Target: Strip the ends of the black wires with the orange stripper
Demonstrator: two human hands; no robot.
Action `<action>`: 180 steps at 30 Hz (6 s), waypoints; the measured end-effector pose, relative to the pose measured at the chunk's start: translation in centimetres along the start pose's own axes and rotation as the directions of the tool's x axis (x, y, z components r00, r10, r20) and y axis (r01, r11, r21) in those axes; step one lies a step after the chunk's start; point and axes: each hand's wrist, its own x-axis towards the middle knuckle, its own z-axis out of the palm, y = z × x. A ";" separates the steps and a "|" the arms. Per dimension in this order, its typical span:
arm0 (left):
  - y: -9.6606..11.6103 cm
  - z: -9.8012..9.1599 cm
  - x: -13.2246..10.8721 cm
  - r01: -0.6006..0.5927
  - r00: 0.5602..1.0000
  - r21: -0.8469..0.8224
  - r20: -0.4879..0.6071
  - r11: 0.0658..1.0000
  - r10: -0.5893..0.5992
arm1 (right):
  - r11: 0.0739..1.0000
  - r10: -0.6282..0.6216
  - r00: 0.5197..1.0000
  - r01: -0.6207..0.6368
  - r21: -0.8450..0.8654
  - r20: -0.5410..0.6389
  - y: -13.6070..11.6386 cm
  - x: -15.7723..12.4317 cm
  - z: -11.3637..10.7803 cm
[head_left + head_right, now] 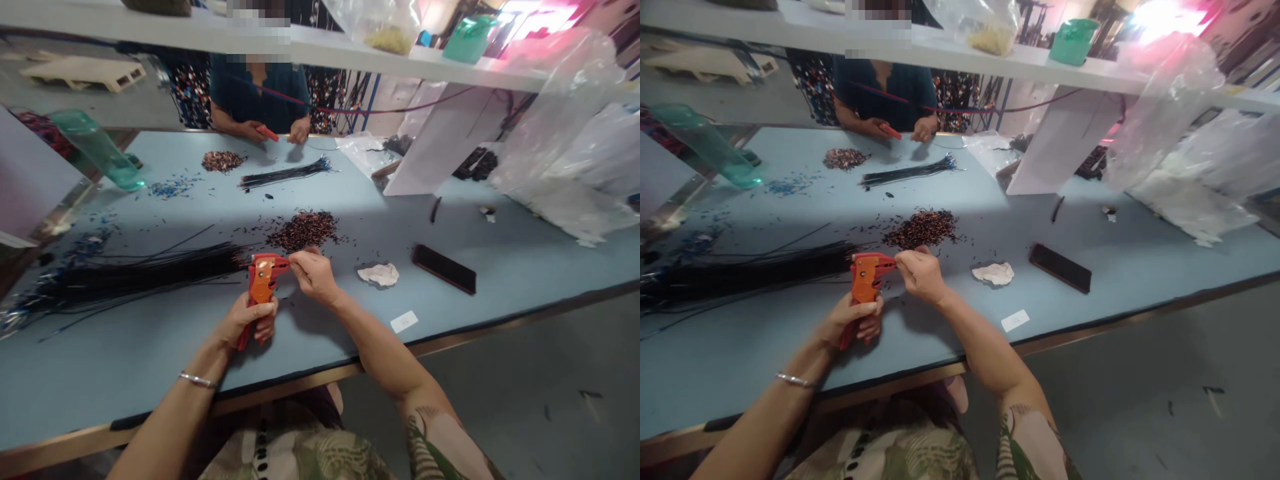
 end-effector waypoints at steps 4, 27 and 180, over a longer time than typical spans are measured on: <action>-0.3 0.0 0.2 -0.019 0.999 -0.008 -0.032 1.000 0.019 | 0.999 0.001 1.000 -0.001 -0.032 0.002 0.2 0.0 0.0; 1.1 0.3 0.3 -0.462 0.873 -0.100 -0.229 0.881 0.431 | 0.932 0.304 0.946 -0.319 0.171 0.109 1.1 -0.3 0.4; -0.4 0.7 0.7 -0.272 0.953 0.089 -0.115 0.958 0.282 | 0.893 0.343 0.919 -0.384 0.234 0.197 -2.4 0.9 -2.3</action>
